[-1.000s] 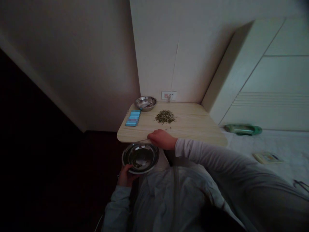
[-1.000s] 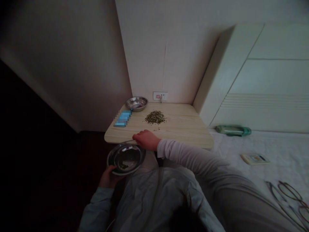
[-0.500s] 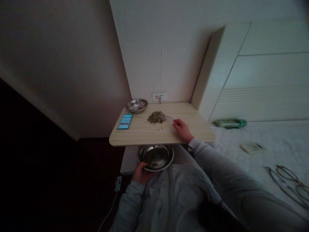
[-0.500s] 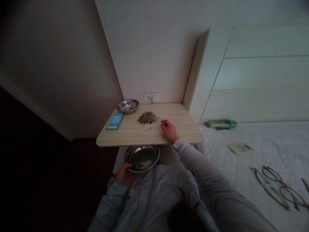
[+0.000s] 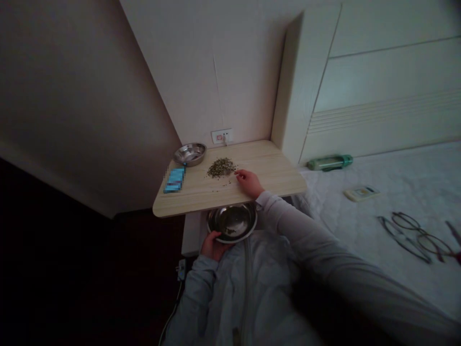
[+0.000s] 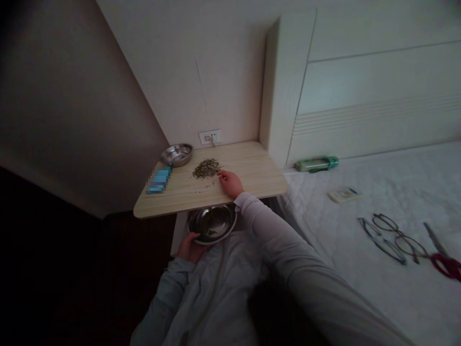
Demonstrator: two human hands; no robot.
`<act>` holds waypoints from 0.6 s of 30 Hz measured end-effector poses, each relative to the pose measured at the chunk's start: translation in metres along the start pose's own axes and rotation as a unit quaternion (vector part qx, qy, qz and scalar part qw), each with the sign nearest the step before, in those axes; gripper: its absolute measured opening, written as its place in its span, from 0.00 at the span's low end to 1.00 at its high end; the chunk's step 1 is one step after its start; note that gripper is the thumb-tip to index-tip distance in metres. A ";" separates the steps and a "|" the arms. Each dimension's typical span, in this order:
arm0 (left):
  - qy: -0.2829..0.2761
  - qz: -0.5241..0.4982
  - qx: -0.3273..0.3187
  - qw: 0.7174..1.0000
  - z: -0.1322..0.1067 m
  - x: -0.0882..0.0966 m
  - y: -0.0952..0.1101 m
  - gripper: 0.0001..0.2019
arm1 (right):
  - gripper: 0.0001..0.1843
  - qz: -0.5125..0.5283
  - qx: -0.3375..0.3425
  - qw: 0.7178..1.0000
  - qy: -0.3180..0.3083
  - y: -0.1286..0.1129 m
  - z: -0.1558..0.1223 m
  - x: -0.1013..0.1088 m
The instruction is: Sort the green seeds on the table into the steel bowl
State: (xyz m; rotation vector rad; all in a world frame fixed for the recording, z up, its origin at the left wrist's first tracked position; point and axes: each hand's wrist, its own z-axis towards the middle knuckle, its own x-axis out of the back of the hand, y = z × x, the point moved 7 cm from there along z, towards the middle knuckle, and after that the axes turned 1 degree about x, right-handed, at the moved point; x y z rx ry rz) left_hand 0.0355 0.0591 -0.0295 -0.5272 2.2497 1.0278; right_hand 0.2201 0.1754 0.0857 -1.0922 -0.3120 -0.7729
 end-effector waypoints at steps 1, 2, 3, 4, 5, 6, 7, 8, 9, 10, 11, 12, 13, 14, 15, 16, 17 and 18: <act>-0.001 0.003 -0.001 1.000 0.000 0.000 0.000 0.22 | 0.13 -0.005 0.005 1.000 -0.002 -0.001 0.000 0.000; -0.001 0.005 -0.001 1.000 0.000 0.000 0.000 0.22 | 0.13 -0.010 0.009 1.000 -0.004 -0.002 -0.001 -0.001; -0.001 0.006 -0.001 1.000 0.000 0.000 0.000 0.22 | 0.12 -0.013 0.012 1.000 -0.007 -0.003 -0.001 -0.001; 0.000 0.008 0.000 1.000 0.001 0.000 0.000 0.22 | 0.12 -0.015 0.014 1.000 -0.013 -0.004 -0.002 -0.002; 0.001 0.009 0.000 1.000 0.001 0.000 0.000 0.21 | 0.12 -0.016 0.017 1.000 -0.019 -0.006 -0.003 -0.002; 0.000 0.009 0.000 1.000 0.001 0.000 0.000 0.21 | 0.12 -0.014 0.020 0.999 -0.026 -0.007 -0.004 -0.003; -0.001 0.008 0.000 1.000 0.001 0.000 0.000 0.21 | 0.12 -0.011 0.022 0.999 -0.032 -0.009 -0.005 -0.004; -0.001 0.007 -0.001 1.000 0.002 0.000 0.000 0.21 | 0.12 -0.005 0.023 0.999 -0.036 -0.010 -0.006 -0.004; -0.002 0.004 -0.003 1.000 0.002 0.000 0.001 0.22 | 0.12 0.001 0.022 0.999 -0.038 -0.011 -0.007 -0.004; -0.002 0.002 -0.004 1.000 0.002 0.000 0.001 0.22 | 0.12 0.006 0.020 0.999 -0.038 -0.010 -0.007 -0.004; 0.000 0.000 -0.004 1.000 0.002 0.000 0.001 0.22 | 0.12 0.010 0.016 0.999 -0.035 -0.010 -0.007 -0.004; 0.001 -0.002 -0.002 1.000 0.002 0.000 0.001 0.22 | 0.12 0.013 0.010 0.999 -0.030 -0.009 -0.006 -0.004; 0.003 -0.003 -0.001 1.000 0.002 0.000 0.000 0.22 | 0.12 0.012 0.004 1.000 -0.023 -0.007 -0.005 -0.004; 0.004 -0.004 0.001 1.000 0.002 0.001 0.000 0.22 | 0.13 0.010 -0.003 1.000 -0.015 -0.006 -0.004 -0.003; 0.005 -0.005 0.001 1.000 0.002 0.001 0.000 0.21 | 0.13 0.006 -0.010 1.000 -0.007 -0.004 -0.003 -0.003; 0.005 -0.005 0.000 1.000 0.002 0.001 0.000 0.21 | 0.13 0.000 -0.016 1.000 0.000 -0.003 -0.003 -0.003; 0.005 -0.005 -0.001 1.000 0.003 0.001 0.000 0.21 | 0.13 -0.006 -0.022 1.000 0.004 -0.002 -0.002 -0.003; 0.003 -0.004 -0.002 1.000 0.003 0.002 0.000 0.21 | 0.13 -0.013 -0.026 1.000 0.005 -0.002 -0.002 -0.003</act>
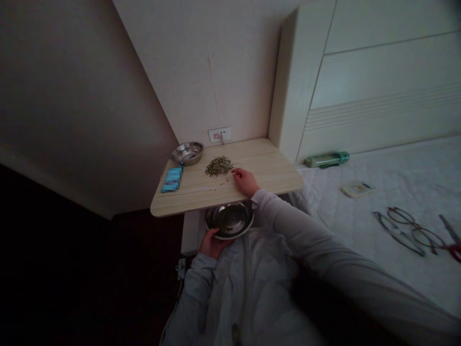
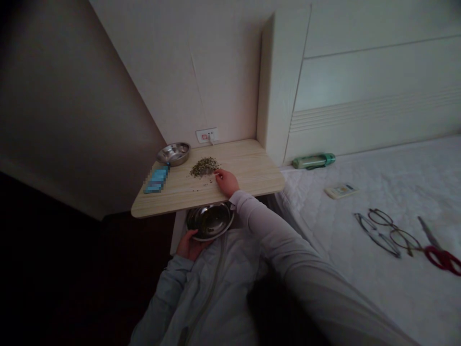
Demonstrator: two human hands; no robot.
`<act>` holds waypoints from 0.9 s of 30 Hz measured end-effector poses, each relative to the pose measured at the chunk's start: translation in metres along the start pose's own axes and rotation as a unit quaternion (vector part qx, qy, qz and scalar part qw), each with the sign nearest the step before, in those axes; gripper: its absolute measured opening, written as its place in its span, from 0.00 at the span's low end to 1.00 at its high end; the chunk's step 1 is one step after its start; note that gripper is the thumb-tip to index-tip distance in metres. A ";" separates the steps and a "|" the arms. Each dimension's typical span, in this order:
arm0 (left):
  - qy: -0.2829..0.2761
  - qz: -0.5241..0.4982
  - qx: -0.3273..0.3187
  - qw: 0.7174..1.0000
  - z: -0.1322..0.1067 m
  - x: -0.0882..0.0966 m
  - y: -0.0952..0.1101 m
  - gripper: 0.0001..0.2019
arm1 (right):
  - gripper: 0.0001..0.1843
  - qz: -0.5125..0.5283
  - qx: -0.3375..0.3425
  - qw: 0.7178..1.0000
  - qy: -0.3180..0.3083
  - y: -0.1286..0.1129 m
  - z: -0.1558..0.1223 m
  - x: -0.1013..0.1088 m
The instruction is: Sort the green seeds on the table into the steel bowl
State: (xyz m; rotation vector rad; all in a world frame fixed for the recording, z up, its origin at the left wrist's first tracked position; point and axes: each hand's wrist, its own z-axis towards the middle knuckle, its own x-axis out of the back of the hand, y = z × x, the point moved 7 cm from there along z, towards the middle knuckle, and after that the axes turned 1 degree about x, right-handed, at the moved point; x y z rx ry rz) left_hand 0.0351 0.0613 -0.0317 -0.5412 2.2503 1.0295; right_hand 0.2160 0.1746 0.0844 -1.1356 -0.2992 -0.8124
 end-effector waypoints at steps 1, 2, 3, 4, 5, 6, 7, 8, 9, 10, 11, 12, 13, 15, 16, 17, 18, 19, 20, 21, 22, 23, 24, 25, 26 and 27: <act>-0.003 0.001 -0.002 1.000 0.000 0.000 0.000 0.21 | 0.13 -0.006 -0.002 1.000 -0.002 0.000 0.000 -0.001; -0.007 0.003 -0.002 1.000 0.000 -0.001 0.000 0.21 | 0.13 -0.011 -0.003 1.000 -0.006 -0.001 0.000 -0.001; -0.009 0.003 -0.002 1.000 0.000 -0.001 0.000 0.21 | 0.13 -0.014 -0.002 1.000 -0.010 -0.002 -0.001 -0.002; -0.010 0.004 -0.002 1.000 0.000 -0.001 0.000 0.21 | 0.13 -0.015 0.000 1.000 -0.014 -0.003 -0.002 -0.003; -0.010 0.004 0.000 1.000 0.001 0.000 0.000 0.21 | 0.13 -0.013 0.004 1.000 -0.018 -0.004 -0.003 -0.003; -0.009 0.003 0.002 1.000 0.001 0.000 -0.001 0.21 | 0.13 -0.009 0.009 1.000 -0.022 -0.006 -0.004 -0.004; -0.009 0.001 0.006 1.000 0.001 0.000 -0.001 0.20 | 0.13 -0.004 0.014 1.000 -0.027 -0.007 -0.005 -0.005; -0.011 -0.002 0.010 1.000 0.001 0.000 -0.002 0.20 | 0.13 0.000 0.021 0.999 -0.032 -0.009 -0.006 -0.005; -0.012 -0.005 0.011 1.000 0.001 0.000 -0.002 0.20 | 0.13 0.003 0.027 0.999 -0.035 -0.010 -0.007 -0.006; -0.013 -0.006 0.011 1.000 0.001 0.000 -0.002 0.20 | 0.13 0.004 0.030 0.999 -0.037 -0.011 -0.007 -0.006; -0.012 -0.006 0.009 1.000 0.001 0.001 -0.001 0.20 | 0.13 0.004 0.031 0.999 -0.036 -0.011 -0.007 -0.006; -0.009 -0.003 0.007 1.000 0.001 0.001 -0.001 0.20 | 0.13 0.002 0.027 0.999 -0.031 -0.010 -0.006 -0.006; -0.007 -0.001 0.005 1.000 0.001 0.001 -0.001 0.20 | 0.13 0.001 0.020 1.000 -0.024 -0.009 -0.006 -0.004; -0.007 0.004 0.005 1.000 0.001 0.001 -0.001 0.19 | 0.14 -0.005 0.004 1.000 -0.012 -0.006 -0.005 -0.002; -0.009 0.005 0.006 1.000 0.001 0.001 -0.001 0.19 | 0.14 -0.009 -0.003 1.000 -0.008 -0.005 -0.005 -0.002; -0.011 0.004 0.007 1.000 0.000 0.000 -0.001 0.19 | 0.14 -0.013 -0.007 1.000 -0.006 -0.004 -0.005 -0.001; -0.012 0.004 0.008 1.000 0.000 -0.001 -0.001 0.19 | 0.14 -0.016 -0.009 1.000 -0.005 -0.004 -0.005 -0.001; -0.014 0.004 0.009 1.000 0.000 -0.001 -0.001 0.19 | 0.14 -0.018 -0.010 1.000 -0.006 -0.004 -0.005 0.000; -0.015 0.004 0.010 1.000 -0.001 -0.002 -0.001 0.20 | 0.13 -0.019 -0.009 1.000 -0.009 -0.004 -0.006 -0.001; -0.015 0.005 0.009 1.000 -0.001 -0.002 -0.001 0.20 | 0.13 -0.018 -0.005 1.000 -0.013 -0.005 -0.006 -0.001; -0.015 0.007 0.009 1.000 -0.001 -0.002 -0.001 0.21 | 0.13 -0.016 0.001 1.000 -0.019 -0.007 -0.007 -0.002; -0.013 0.009 0.008 1.000 -0.002 -0.002 -0.001 0.21 | 0.13 -0.013 0.009 1.000 -0.025 -0.008 -0.008 -0.002; -0.010 0.009 0.007 1.000 -0.002 -0.002 0.000 0.21 | 0.13 -0.011 0.016 0.999 -0.030 -0.010 -0.008 -0.003; -0.007 0.009 0.006 1.000 -0.002 -0.002 0.000 0.21 | 0.13 -0.008 0.023 0.999 -0.034 -0.011 -0.009 -0.003; -0.006 0.007 0.006 1.000 -0.002 -0.002 0.000 0.21 | 0.13 -0.006 0.026 0.999 -0.036 -0.012 -0.009 -0.003; -0.007 0.006 0.005 1.000 -0.002 -0.002 0.000 0.21 | 0.13 -0.005 0.026 0.999 -0.035 -0.012 -0.009 -0.003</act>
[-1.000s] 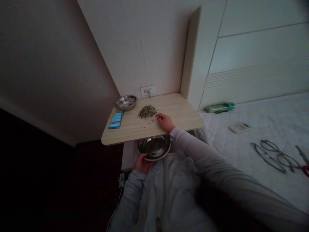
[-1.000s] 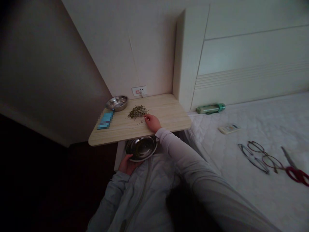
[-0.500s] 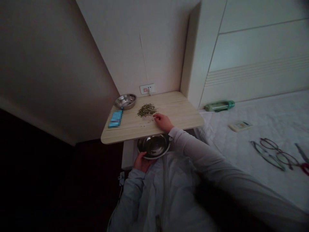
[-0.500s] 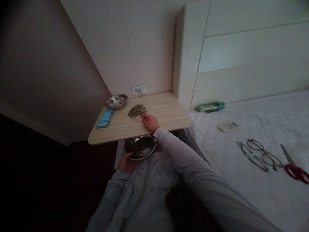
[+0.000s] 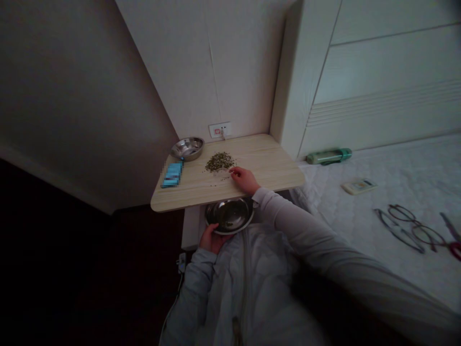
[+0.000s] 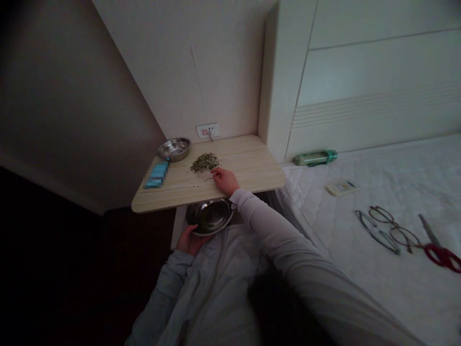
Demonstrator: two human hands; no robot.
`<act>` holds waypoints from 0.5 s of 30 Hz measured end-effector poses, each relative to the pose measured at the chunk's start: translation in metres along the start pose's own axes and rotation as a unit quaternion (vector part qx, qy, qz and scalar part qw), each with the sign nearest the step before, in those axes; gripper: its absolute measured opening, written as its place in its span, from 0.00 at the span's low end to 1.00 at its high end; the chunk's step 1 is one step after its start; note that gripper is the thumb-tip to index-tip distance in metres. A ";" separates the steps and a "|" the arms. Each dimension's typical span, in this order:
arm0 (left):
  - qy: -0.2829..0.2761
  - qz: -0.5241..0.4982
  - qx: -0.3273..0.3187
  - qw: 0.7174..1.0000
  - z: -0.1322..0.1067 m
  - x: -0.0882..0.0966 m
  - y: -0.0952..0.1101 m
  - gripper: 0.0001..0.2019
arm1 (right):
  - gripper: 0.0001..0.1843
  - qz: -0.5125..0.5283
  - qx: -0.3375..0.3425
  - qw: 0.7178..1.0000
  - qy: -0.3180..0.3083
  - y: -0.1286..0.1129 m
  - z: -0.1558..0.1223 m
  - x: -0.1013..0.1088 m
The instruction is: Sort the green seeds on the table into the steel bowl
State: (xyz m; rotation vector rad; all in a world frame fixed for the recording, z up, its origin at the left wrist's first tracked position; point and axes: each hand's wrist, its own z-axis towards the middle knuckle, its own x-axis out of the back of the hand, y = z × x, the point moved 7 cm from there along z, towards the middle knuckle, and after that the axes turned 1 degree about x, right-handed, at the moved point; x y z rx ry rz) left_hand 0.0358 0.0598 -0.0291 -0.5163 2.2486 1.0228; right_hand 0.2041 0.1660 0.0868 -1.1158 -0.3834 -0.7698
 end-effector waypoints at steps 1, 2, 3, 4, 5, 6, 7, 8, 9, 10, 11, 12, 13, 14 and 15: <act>-0.001 -0.001 -0.001 1.000 0.000 0.000 0.000 0.21 | 0.13 0.001 -0.003 1.000 0.002 0.000 0.000 0.000; -0.001 -0.001 -0.003 1.000 0.000 0.000 0.000 0.21 | 0.13 0.000 -0.008 1.000 0.005 0.001 0.000 0.001; -0.002 0.000 -0.003 1.000 0.000 0.000 0.000 0.21 | 0.13 -0.001 -0.012 1.000 0.006 0.002 0.000 0.001; -0.002 0.001 -0.004 1.000 0.000 0.000 0.000 0.21 | 0.13 -0.004 -0.016 1.000 0.006 0.002 0.000 0.001; -0.002 0.002 -0.005 1.000 0.000 0.000 0.000 0.21 | 0.13 -0.006 -0.017 1.000 0.004 0.003 0.000 0.001; -0.002 0.003 -0.007 1.000 0.000 0.000 0.000 0.21 | 0.13 -0.008 -0.016 1.000 0.000 0.002 0.000 0.000; -0.002 0.003 -0.011 1.000 0.000 0.000 0.000 0.21 | 0.12 -0.007 -0.013 1.000 -0.005 0.002 0.000 0.000; -0.001 0.004 -0.018 1.000 0.001 0.001 0.001 0.21 | 0.12 -0.004 -0.009 1.000 -0.010 0.001 0.000 -0.001; 0.000 0.006 -0.024 1.000 0.001 0.001 0.001 0.22 | 0.12 0.000 -0.004 1.000 -0.015 0.000 0.000 -0.002; 0.002 0.008 -0.029 1.000 0.001 0.002 0.002 0.22 | 0.12 0.006 0.000 1.000 -0.017 0.000 -0.001 -0.003; 0.004 0.010 -0.030 0.999 0.002 0.003 0.002 0.22 | 0.12 0.011 0.002 1.000 -0.017 -0.001 -0.001 -0.003; 0.004 0.011 -0.029 1.000 0.002 0.003 0.001 0.22 | 0.12 0.016 0.004 1.000 -0.015 -0.001 -0.001 -0.003; 0.004 0.011 -0.026 1.000 0.002 0.003 0.001 0.22 | 0.12 0.019 0.004 1.000 -0.012 -0.001 -0.001 -0.002; 0.003 0.011 -0.024 1.000 0.003 0.003 0.000 0.22 | 0.12 0.020 0.005 1.000 -0.010 -0.001 -0.001 -0.002; 0.002 0.009 -0.023 1.000 0.003 0.003 0.000 0.23 | 0.12 0.020 0.006 1.000 -0.009 -0.001 -0.001 -0.002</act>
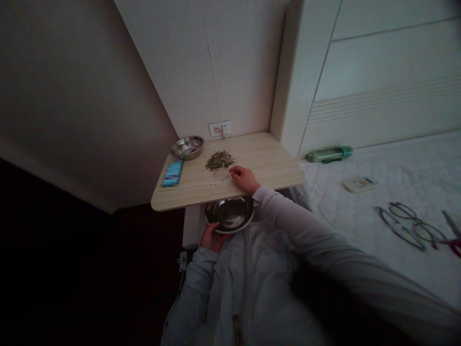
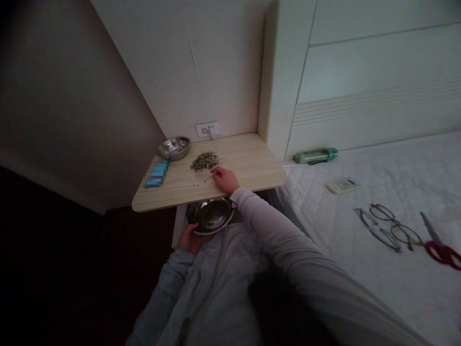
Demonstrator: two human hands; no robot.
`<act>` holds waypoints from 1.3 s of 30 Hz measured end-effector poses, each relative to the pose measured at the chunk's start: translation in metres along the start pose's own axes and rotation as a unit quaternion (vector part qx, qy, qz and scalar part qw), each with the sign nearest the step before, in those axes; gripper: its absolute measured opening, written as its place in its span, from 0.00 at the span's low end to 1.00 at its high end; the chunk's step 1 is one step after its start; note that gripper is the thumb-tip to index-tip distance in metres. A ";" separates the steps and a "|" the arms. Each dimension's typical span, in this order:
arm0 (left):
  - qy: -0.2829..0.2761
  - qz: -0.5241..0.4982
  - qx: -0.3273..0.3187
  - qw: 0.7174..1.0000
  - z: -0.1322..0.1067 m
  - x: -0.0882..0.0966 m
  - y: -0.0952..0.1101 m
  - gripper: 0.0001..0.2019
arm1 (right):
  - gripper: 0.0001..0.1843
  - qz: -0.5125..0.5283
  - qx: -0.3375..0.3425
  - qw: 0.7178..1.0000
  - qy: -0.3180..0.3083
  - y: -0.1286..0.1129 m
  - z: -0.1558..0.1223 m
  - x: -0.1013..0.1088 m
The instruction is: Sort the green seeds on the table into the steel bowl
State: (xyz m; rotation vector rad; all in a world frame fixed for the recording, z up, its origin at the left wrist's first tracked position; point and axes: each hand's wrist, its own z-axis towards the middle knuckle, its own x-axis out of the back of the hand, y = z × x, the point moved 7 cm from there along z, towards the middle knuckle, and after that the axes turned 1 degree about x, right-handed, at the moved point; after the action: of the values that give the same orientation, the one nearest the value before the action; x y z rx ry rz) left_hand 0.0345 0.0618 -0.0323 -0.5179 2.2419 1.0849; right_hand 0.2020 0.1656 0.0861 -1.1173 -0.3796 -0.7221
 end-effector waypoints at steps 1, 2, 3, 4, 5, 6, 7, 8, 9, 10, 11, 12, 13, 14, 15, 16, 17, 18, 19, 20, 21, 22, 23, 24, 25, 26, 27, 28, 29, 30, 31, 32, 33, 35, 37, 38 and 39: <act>0.000 -0.001 -0.002 1.000 0.000 0.000 0.000 0.23 | 0.12 -0.003 0.001 1.000 -0.001 0.000 0.000 0.000; 0.000 -0.002 -0.003 1.000 0.000 0.000 0.001 0.23 | 0.12 -0.007 0.001 1.000 -0.005 -0.001 0.000 0.000; 0.001 -0.003 -0.004 1.000 0.000 0.000 0.001 0.24 | 0.12 -0.012 0.002 1.000 -0.010 -0.001 0.000 -0.001; 0.003 -0.003 -0.002 1.000 0.000 0.001 0.001 0.24 | 0.12 -0.017 0.003 1.000 -0.015 -0.002 -0.001 -0.001; 0.004 -0.003 0.000 1.000 0.001 0.001 0.000 0.24 | 0.12 -0.020 0.003 1.000 -0.021 -0.002 -0.001 -0.002; 0.006 -0.002 0.001 1.000 0.001 0.002 0.000 0.24 | 0.12 -0.022 0.005 0.999 -0.026 -0.003 -0.001 -0.003; 0.006 -0.001 0.001 1.000 0.001 0.002 0.000 0.23 | 0.12 -0.020 0.008 0.999 -0.031 -0.004 -0.002 -0.003; 0.005 0.000 0.000 1.000 0.001 0.002 0.000 0.23 | 0.12 -0.015 0.011 0.999 -0.034 -0.004 -0.002 -0.003; 0.004 0.001 -0.003 1.000 0.001 0.003 0.000 0.22 | 0.11 -0.009 0.013 0.999 -0.034 -0.005 -0.002 -0.003; 0.003 0.000 -0.006 1.000 0.001 0.003 0.001 0.22 | 0.11 -0.001 0.012 0.999 -0.031 -0.004 -0.002 -0.003; 0.001 -0.002 -0.008 1.000 0.001 0.003 0.001 0.22 | 0.11 0.005 0.009 1.000 -0.024 -0.003 -0.002 -0.002; -0.002 -0.004 -0.007 1.000 0.001 0.003 0.001 0.22 | 0.11 0.009 0.004 1.000 -0.015 -0.002 -0.002 -0.001; -0.005 -0.006 -0.004 1.000 0.001 0.002 0.000 0.22 | 0.12 0.011 -0.003 1.000 -0.004 0.000 -0.002 0.000; -0.008 -0.006 0.001 1.000 0.001 0.002 0.000 0.21 | 0.12 0.010 -0.009 1.000 0.005 0.002 -0.002 0.001; -0.007 -0.004 0.006 1.000 0.001 0.002 -0.001 0.22 | 0.12 0.008 -0.013 1.000 0.010 0.003 -0.002 0.001; -0.003 -0.002 0.009 1.000 0.001 0.003 -0.001 0.22 | 0.12 0.006 -0.013 1.000 0.010 0.003 -0.002 0.001; 0.002 0.001 0.008 1.000 0.001 0.004 -0.001 0.22 | 0.12 0.003 -0.008 1.000 0.005 0.003 -0.002 0.000; 0.007 0.003 0.005 1.000 0.001 0.004 -0.001 0.22 | 0.12 -0.001 -0.001 1.000 -0.003 0.001 -0.002 -0.002; 0.009 0.004 0.000 1.000 0.001 0.005 0.000 0.22 | 0.12 -0.005 0.007 1.000 -0.011 0.000 -0.002 -0.003; 0.007 0.004 -0.003 1.000 0.001 0.004 0.000 0.22 | 0.12 -0.010 0.016 1.000 -0.018 -0.002 -0.002 -0.004; 0.003 0.004 -0.004 1.000 0.001 0.003 0.000 0.21 | 0.12 -0.014 0.024 0.999 -0.022 -0.004 -0.002 -0.005; -0.002 0.004 -0.003 1.000 0.001 0.003 0.000 0.21 | 0.12 -0.019 0.031 0.999 -0.025 -0.006 -0.003 -0.005; -0.006 0.004 -0.002 1.000 0.001 0.002 0.000 0.21 | 0.12 -0.023 0.035 0.999 -0.026 -0.007 -0.003 -0.005; -0.007 0.005 -0.001 1.000 0.001 0.002 0.000 0.20 | 0.12 -0.026 0.039 0.998 -0.028 -0.008 -0.003 -0.005; -0.007 0.007 0.001 1.000 0.001 0.001 0.000 0.20 | 0.12 -0.029 0.044 0.998 -0.034 -0.010 -0.004 -0.006; -0.006 0.010 0.002 1.000 0.001 0.001 0.000 0.20 | 0.12 -0.031 0.049 0.997 -0.041 -0.011 -0.004 -0.006; -0.004 0.012 0.002 1.000 0.001 0.001 0.000 0.20 | 0.12 -0.032 0.054 0.997 -0.049 -0.012 -0.005 -0.007; -0.003 0.014 -0.001 1.000 0.001 0.001 0.000 0.21 | 0.12 -0.032 0.058 0.996 -0.054 -0.014 -0.005 -0.008; -0.003 0.015 -0.005 1.000 0.001 0.001 0.000 0.21 | 0.12 -0.030 0.061 0.996 -0.060 -0.015 -0.006 -0.008; -0.005 0.015 -0.007 1.000 0.001 0.002 0.001 0.21 | 0.12 -0.027 0.061 0.996 -0.063 -0.015 -0.006 -0.008; -0.005 0.014 -0.008 1.000 0.001 0.002 0.001 0.21 | 0.12 -0.023 0.059 0.996 -0.063 -0.015 -0.006 -0.008; -0.005 0.014 -0.006 1.000 0.001 0.002 0.001 0.20 | 0.12 -0.018 0.055 0.996 -0.062 -0.015 -0.006 -0.008; -0.004 0.013 -0.003 1.000 0.001 0.003 0.000 0.20 | 0.11 -0.011 0.051 0.997 -0.061 -0.014 -0.006 -0.007; -0.001 0.012 0.003 1.000 0.001 0.003 -0.001 0.19 | 0.11 0.003 0.041 0.998 -0.057 -0.012 -0.006 -0.006; -0.001 0.012 0.001 1.000 0.001 0.003 0.000 0.19 | 0.11 0.011 0.036 0.998 -0.050 -0.010 -0.005 -0.005; -0.003 0.010 -0.001 1.000 0.000 0.002 0.001 0.19 | 0.11 0.013 0.036 0.998 -0.049 -0.009 -0.005 -0.005; -0.003 0.009 -0.004 1.000 0.000 0.001 0.001 0.19 | 0.11 0.015 0.038 0.998 -0.048 -0.009 -0.004 -0.006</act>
State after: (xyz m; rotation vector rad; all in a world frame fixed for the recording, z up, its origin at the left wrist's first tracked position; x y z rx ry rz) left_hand 0.0327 0.0620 -0.0324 -0.4978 2.2433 1.1031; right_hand 0.1914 0.1613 0.0866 -1.0854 -0.4675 -0.6243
